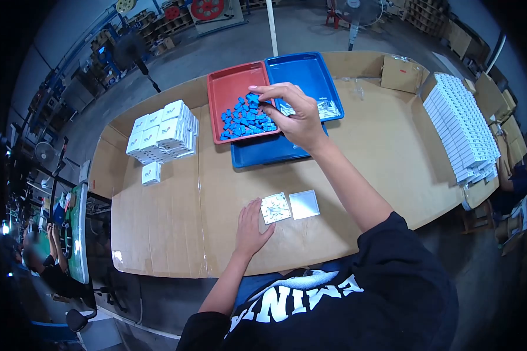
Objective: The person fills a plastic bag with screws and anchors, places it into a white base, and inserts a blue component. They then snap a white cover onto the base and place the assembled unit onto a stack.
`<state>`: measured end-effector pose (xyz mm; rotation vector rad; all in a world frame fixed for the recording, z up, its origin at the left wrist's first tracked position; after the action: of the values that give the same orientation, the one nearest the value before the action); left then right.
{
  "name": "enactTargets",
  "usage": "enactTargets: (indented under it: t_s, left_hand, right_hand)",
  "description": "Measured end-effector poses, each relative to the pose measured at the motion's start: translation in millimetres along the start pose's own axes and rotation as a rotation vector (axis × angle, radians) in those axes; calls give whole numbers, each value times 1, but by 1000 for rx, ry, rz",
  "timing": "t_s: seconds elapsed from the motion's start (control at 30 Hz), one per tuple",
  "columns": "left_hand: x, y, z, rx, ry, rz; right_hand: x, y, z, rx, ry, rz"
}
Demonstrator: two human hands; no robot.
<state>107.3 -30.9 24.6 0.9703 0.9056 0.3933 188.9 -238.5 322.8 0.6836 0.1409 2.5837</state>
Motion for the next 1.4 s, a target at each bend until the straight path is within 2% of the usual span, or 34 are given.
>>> enactTargets:
  t_s: [0.07, 0.13, 0.17, 0.2, 0.27, 0.4, 0.57, 0.7, 0.83, 1.07, 1.13, 1.23, 1.4]
  left_hand:
    - [-1, 4, -1, -28, 7, -18]
    - [-2, 5, -2, -38, 10, -28]
    - [-2, 6, -1, -52, 12, -39]
    - [-2, 6, -1, -46, 10, -42]
    - [-2, 11, -1, -111, 20, -121]
    - [-5, 14, -11, -142, 119, -254]
    - [-16, 17, -28, -171, 192, -172]
    - [-6, 3, -35, -171, 259, -171]
    - [-12, 5, -33, -150, 271, -115]
    - [-13, 7, -34, -171, 246, -101]
    - [-13, 7, -34, -161, 257, -109]
    - [-12, 6, -33, -169, 254, -115]
    - [-14, 7, -32, -184, 227, -99]
  right_hand:
    - [5, 1, -10, 17, -8, 43]
    - [-14, 3, -27, -67, -336, 405]
    - [-24, 2, -38, -53, -459, 517]
    - [-18, 5, -43, -57, -464, 514]
    - [-23, 2, -70, -154, -774, 780]
    - [-28, 8, -121, -304, -960, 855]
    - [-6, 26, -145, -324, -994, 876]
    - [22, 38, -138, -247, -911, 875]
    - [16, 27, -155, -227, -979, 991]
    - [12, 12, -192, -215, -1078, 945]
    - [13, 5, -202, -201, -1130, 1149]
    - [19, 1, -206, -253, -1137, 1295]
    - [19, -5, -210, -242, -1136, 1338]
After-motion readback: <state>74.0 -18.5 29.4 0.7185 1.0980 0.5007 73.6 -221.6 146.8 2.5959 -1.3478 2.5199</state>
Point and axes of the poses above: each hand's wrist, its own z-axis towards the middle knuckle, its own y-axis out of the back of the hand, x = y × z, the point moved 9 cm from there along z, towards the middle knuckle, and after that the axes turned 1 degree about z, right-handed, at the moved point
